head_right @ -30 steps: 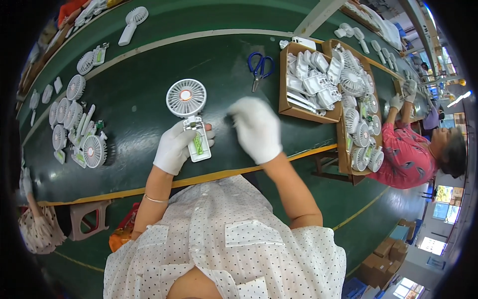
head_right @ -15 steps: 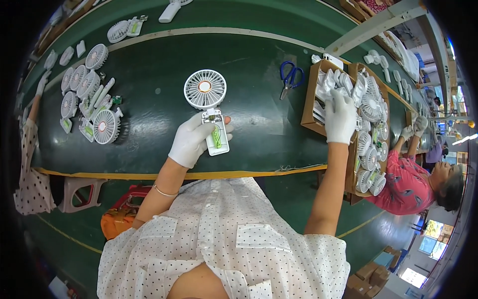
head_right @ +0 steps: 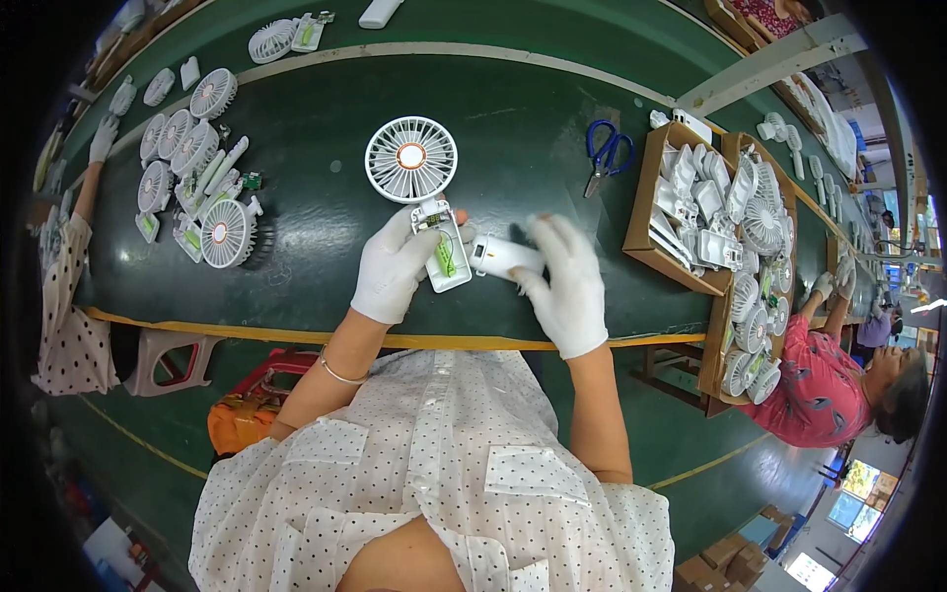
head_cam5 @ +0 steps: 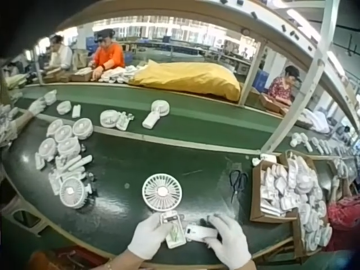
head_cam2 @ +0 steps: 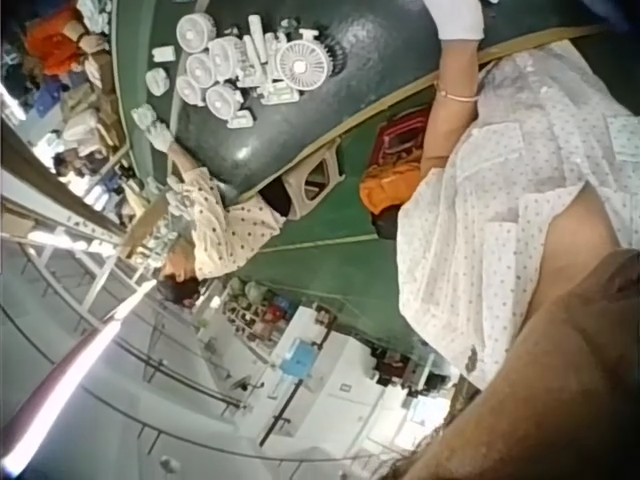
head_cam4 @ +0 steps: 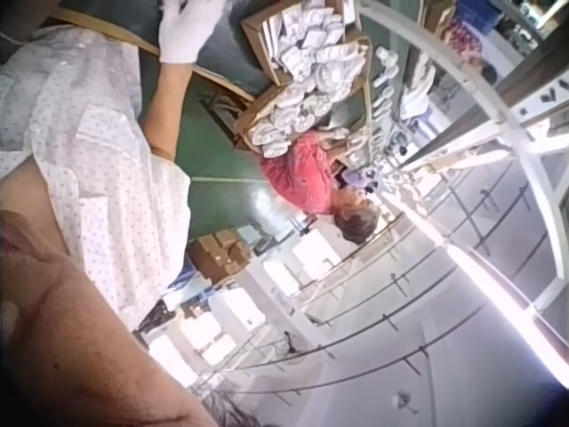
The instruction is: The person assembles small electric fans by fitting internal wiring, batteries, and circuit boards into the handle housings, snapping casing covers into place by hand, and setting the finished fans onto the conveyor belt.
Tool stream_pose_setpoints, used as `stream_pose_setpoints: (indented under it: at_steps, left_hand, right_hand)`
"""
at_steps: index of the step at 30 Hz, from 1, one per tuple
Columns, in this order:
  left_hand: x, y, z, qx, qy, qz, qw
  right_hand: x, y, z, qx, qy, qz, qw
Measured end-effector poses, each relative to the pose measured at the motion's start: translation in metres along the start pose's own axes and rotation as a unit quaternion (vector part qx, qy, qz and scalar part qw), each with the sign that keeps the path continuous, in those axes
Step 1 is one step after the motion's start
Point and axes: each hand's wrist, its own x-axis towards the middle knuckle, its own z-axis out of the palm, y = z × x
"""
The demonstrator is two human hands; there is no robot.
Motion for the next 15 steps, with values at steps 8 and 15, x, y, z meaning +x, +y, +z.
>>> stream_pose_setpoints:
  at_steps: [8, 15]
  left_hand:
    - [-0.004, 0.011, 0.005, 0.045, 0.037, 0.027, 0.998]
    - [-0.001, 0.003, 0.001, 0.109, 0.040, 0.055, 0.992]
  right_hand:
    - [-0.010, -0.018, 0.000, -0.059, -0.077, -0.056, 0.994]
    - [-0.021, -0.014, 0.008, 0.024, 0.017, -0.017, 0.999]
